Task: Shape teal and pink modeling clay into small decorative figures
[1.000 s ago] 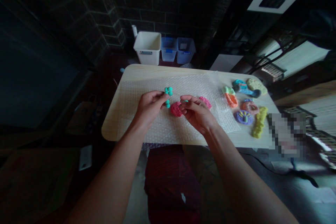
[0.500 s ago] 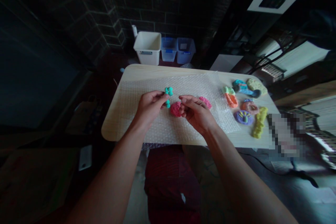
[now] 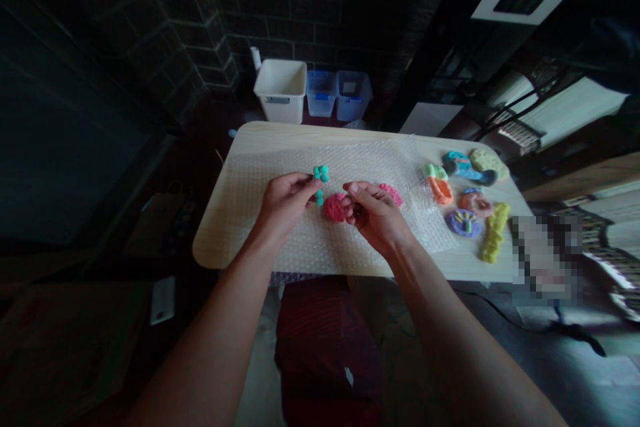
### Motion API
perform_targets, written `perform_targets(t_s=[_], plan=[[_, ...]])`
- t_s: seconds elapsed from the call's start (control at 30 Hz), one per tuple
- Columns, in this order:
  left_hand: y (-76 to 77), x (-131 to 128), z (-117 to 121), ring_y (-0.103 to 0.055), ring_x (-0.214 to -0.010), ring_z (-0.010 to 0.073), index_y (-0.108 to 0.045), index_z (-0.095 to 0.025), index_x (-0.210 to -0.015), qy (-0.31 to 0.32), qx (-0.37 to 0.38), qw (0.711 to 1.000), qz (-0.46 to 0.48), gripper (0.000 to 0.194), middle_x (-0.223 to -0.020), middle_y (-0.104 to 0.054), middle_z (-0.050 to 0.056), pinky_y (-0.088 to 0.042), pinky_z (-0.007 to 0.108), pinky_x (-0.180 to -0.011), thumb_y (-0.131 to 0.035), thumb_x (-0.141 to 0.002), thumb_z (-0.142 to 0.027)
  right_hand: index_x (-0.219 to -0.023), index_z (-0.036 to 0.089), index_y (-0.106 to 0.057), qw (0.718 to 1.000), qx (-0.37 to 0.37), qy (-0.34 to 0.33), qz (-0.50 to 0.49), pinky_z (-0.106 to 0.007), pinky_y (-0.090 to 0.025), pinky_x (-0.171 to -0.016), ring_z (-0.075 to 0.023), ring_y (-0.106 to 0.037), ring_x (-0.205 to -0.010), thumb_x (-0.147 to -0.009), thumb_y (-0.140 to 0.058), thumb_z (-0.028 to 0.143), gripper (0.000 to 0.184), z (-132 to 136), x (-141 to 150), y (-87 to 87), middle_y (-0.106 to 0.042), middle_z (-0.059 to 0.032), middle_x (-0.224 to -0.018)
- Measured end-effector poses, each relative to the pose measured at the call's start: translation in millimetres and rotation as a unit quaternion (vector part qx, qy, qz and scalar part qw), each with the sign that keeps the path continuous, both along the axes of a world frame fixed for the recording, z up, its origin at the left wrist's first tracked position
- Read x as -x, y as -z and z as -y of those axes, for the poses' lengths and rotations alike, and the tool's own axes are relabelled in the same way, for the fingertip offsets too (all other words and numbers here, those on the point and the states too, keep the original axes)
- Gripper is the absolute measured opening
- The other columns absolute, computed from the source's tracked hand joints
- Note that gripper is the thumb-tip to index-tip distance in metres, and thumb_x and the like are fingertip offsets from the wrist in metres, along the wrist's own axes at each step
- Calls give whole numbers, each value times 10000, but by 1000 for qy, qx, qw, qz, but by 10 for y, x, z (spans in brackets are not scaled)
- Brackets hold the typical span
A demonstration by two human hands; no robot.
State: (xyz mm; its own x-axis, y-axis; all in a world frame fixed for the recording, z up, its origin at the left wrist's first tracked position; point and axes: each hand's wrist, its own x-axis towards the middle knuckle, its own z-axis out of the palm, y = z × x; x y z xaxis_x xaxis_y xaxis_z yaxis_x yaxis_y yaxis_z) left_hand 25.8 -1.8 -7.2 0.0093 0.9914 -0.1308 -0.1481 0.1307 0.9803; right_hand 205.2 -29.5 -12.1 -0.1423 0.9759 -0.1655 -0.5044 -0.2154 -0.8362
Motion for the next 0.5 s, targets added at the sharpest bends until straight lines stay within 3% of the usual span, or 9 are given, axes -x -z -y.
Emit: perform_targets(t_s=[0.13,0.27,0.4,0.5], plan=[[6,-1,-4,-632,-689,157,-795,-150,-814,4,-1,1000,-4,373,-755,-736,53,-477,285,-652,-933,-687,-471,-783,201,-716,1000,7,4,-12,-201,-543,-524,-112,-703,-548,-656,-1029,347,369,-1,2,-24,-778,10,-666],[15,4,0,-622,-683,155,-795,-153,-814,-1,-3,1000,-11,392,-751,-731,45,-471,282,-645,-942,-673,-488,-750,205,-678,999,40,-9,-7,-217,-566,-508,-134,-718,-541,-725,-972,489,410,-4,23,-46,-790,-17,-672],[8,1,5,-635,-687,161,-795,-155,-809,3,2,1000,-6,408,-749,-739,49,-476,284,-652,-951,-662,-502,-686,213,-633,997,71,14,23,-204,-402,-345,-96,-566,-374,-825,-855,638,499,0,38,-88,-688,16,-525],[4,-5,5,-641,-687,164,-791,-155,-806,2,4,1000,-2,418,-749,-743,53,-476,287,-655,-958,-653,-507,-663,206,-630,995,88,34,35,-198,-326,-305,-70,-480,-326,-812,-856,666,533,3,38,-121,-631,38,-479]])
